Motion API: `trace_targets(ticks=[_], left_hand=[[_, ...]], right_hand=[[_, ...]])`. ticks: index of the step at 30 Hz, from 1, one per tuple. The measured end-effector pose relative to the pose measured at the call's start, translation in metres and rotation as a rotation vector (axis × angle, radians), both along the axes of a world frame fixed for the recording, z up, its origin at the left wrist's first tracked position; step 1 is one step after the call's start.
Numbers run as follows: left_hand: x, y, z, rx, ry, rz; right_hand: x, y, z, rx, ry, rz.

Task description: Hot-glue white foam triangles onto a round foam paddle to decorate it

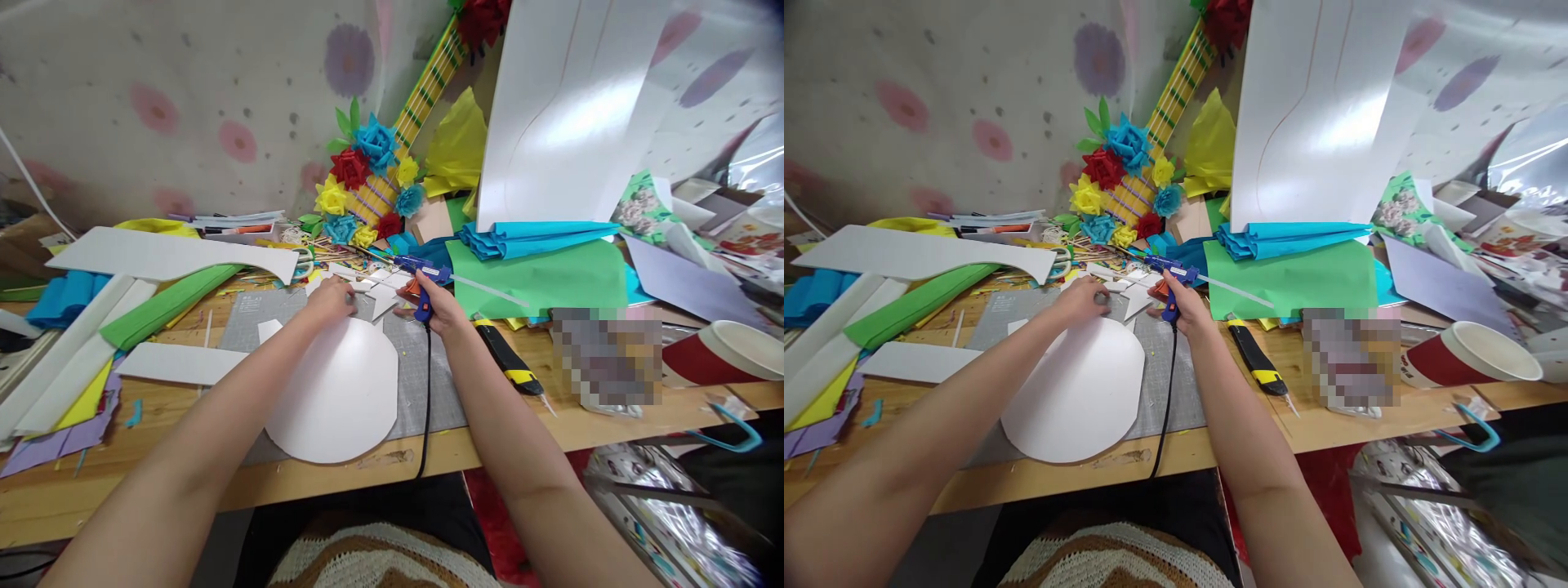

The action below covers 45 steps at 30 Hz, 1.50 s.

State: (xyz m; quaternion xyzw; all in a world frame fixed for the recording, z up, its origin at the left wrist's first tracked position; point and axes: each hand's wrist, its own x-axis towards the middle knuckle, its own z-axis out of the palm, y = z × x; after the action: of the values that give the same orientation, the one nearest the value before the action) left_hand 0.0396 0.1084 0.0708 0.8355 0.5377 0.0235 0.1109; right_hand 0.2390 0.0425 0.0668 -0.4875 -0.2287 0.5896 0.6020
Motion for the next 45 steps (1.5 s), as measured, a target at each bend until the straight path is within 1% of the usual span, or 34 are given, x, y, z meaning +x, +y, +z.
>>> trace_targets(ticks=[2,5,7,10,11,13,15,17,19,21,23,25,26,28,31,33,34,37,41,45], left_hand=[[-0.003,0.002,-0.001,0.043,-0.009,0.031],[-0.007,0.005,-0.003,0.111,-0.034,0.071],[-0.009,0.007,-0.004,0.132,-0.051,0.065],[-0.011,0.014,-0.006,0.168,-0.056,0.037],[-0.01,0.016,-0.006,0.18,-0.05,0.005],[-0.007,0.022,-0.007,0.181,-0.029,-0.108],[-0.002,0.027,-0.008,0.148,0.008,-0.219],[0.004,0.032,-0.009,0.117,0.051,-0.257],[0.009,0.034,-0.009,0.119,0.068,-0.247],[0.01,0.035,-0.009,0.152,0.042,-0.225],[0.008,0.034,-0.006,0.177,0.001,-0.182],[0.002,0.031,-0.002,0.17,-0.065,-0.096],[-0.002,0.028,0.001,0.148,-0.124,-0.038],[-0.01,0.021,0.006,0.048,-0.324,0.099],[-0.021,0.006,0.012,-0.246,-0.732,0.312],[-0.028,-0.006,0.015,-0.419,-0.914,0.414],[-0.031,-0.011,0.016,-0.477,-0.966,0.435],[-0.04,-0.023,0.018,-0.605,-1.076,0.442],[-0.05,-0.03,0.023,-0.809,-1.202,0.498],[-0.058,-0.034,0.03,-0.903,-1.277,0.566]], right_hand=[[-0.004,0.001,-0.002,0.013,0.014,0.0],[-0.009,0.003,-0.007,0.062,0.012,-0.059],[-0.009,0.005,-0.009,0.077,0.016,-0.099],[-0.008,0.007,-0.013,0.085,0.029,-0.118],[-0.007,0.007,-0.014,0.089,0.029,-0.118],[-0.007,0.008,-0.016,0.103,0.023,-0.116],[-0.007,0.008,-0.016,0.115,0.015,-0.115],[-0.007,0.007,-0.014,0.119,0.003,-0.126],[-0.005,0.006,-0.012,0.106,-0.031,-0.147],[-0.002,0.005,-0.008,0.099,-0.107,-0.151],[0.002,0.002,-0.004,0.111,-0.208,-0.114],[0.005,-0.002,0.0,0.136,-0.303,-0.056],[0.006,-0.004,0.001,0.15,-0.342,-0.024],[0.007,-0.008,0.004,0.183,-0.402,0.054],[0.002,-0.013,0.006,0.235,-0.44,0.195],[-0.005,-0.016,0.005,0.248,-0.468,0.251],[-0.009,-0.017,0.005,0.249,-0.494,0.266],[-0.023,-0.02,0.001,0.239,-0.58,0.277],[-0.033,-0.021,-0.003,0.218,-0.641,0.285],[-0.035,-0.021,-0.005,0.216,-0.672,0.311]])
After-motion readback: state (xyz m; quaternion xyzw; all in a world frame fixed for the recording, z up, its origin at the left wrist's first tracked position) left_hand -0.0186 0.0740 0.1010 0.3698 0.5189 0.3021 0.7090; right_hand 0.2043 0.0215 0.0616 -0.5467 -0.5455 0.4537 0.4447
